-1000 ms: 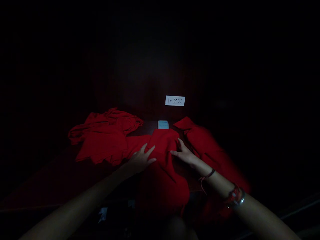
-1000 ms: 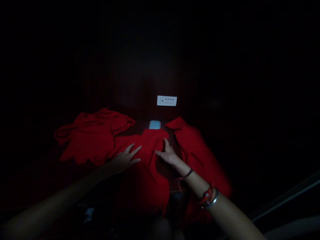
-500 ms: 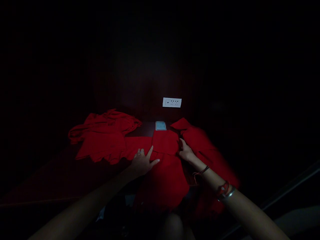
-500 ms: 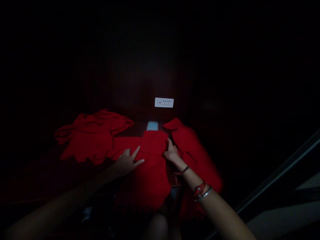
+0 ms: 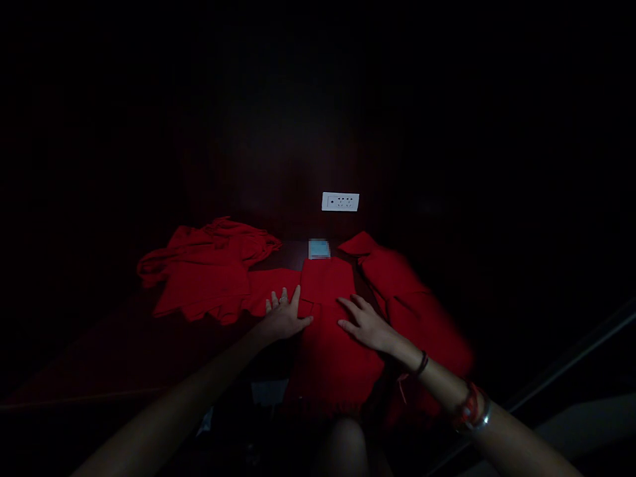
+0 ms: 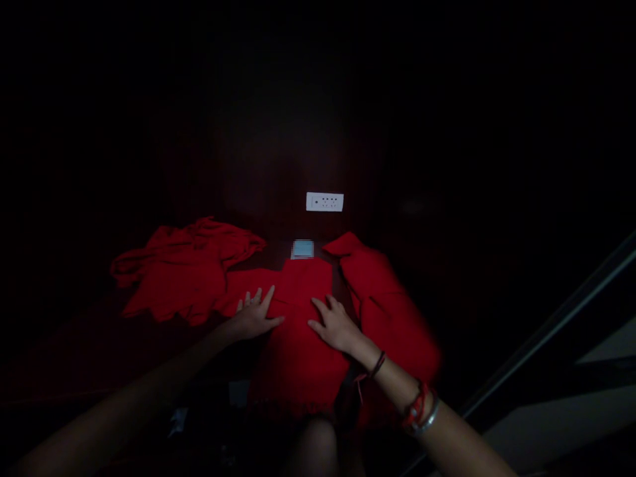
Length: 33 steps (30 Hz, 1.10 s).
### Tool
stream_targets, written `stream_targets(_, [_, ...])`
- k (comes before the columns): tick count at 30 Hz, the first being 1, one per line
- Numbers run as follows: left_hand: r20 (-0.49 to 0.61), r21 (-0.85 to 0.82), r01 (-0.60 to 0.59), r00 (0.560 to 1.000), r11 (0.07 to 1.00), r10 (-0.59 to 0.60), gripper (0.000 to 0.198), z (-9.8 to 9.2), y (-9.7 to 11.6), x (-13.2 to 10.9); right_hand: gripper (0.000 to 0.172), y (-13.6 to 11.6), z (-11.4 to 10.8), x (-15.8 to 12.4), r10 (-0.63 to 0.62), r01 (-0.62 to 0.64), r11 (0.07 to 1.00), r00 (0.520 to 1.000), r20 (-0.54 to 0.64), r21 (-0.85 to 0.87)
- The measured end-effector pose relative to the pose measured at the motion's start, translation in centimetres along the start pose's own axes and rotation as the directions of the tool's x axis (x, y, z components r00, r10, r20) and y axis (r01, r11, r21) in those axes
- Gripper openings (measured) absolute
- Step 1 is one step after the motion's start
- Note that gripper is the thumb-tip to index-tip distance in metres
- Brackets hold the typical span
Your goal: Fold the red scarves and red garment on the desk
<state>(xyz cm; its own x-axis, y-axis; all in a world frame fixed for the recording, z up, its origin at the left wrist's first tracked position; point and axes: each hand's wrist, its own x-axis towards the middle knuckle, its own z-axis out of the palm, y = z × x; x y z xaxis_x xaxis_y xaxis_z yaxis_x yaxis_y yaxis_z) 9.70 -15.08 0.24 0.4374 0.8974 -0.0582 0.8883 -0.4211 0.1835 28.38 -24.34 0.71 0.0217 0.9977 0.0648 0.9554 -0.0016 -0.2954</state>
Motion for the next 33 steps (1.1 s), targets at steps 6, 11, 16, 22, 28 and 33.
stream_targets(6, [-0.143, -0.029, -0.278, 0.952, 0.96, 0.271, 0.055, 0.3, 1.1, 1.3, 0.044, 0.8, -0.8, 1.3, 0.286, -0.252, 0.933, 0.953, -0.101, 0.258])
stream_targets(11, [-0.06, -0.054, -0.237, 0.97, 0.97, 0.234, 0.055, 0.9, 0.7, 3.2, 0.042, 0.8, -0.7, 2.3, 0.43, -0.21, 0.556, 0.901, -0.062, 0.804])
stream_targets(16, [-0.132, -0.048, -0.174, 0.977, 0.984, 0.167, 0.063, 0.2, 0.9, 3.5, 0.044, 0.4, -1.4, 1.6, 0.453, -0.229, 0.124, 0.879, 0.15, 0.966])
stream_targets(22, [-0.018, -0.088, -0.111, 0.994, 0.99, 0.11, 0.071, -0.9, 1.8, 3.9, 0.055, 0.6, -0.3, 1.9, 0.462, -0.153, 0.362, 0.886, -0.034, 0.92])
stream_targets(28, [-0.137, -0.067, -0.06, 0.989, 0.996, 0.05, 0.063, -1.5, 1.4, 3.6, 0.057, 0.1, -0.2, 2.1, 0.48, -0.166, 0.352, 0.877, -0.025, 0.921])
stream_targets(33, [-0.151, 0.035, -0.022, 0.988, 0.999, 0.027, 0.057, -0.9, 1.0, 2.8, 0.062, -1.1, 0.1, 0.6, 0.41, -0.208, 0.326, 0.91, 0.061, 0.922])
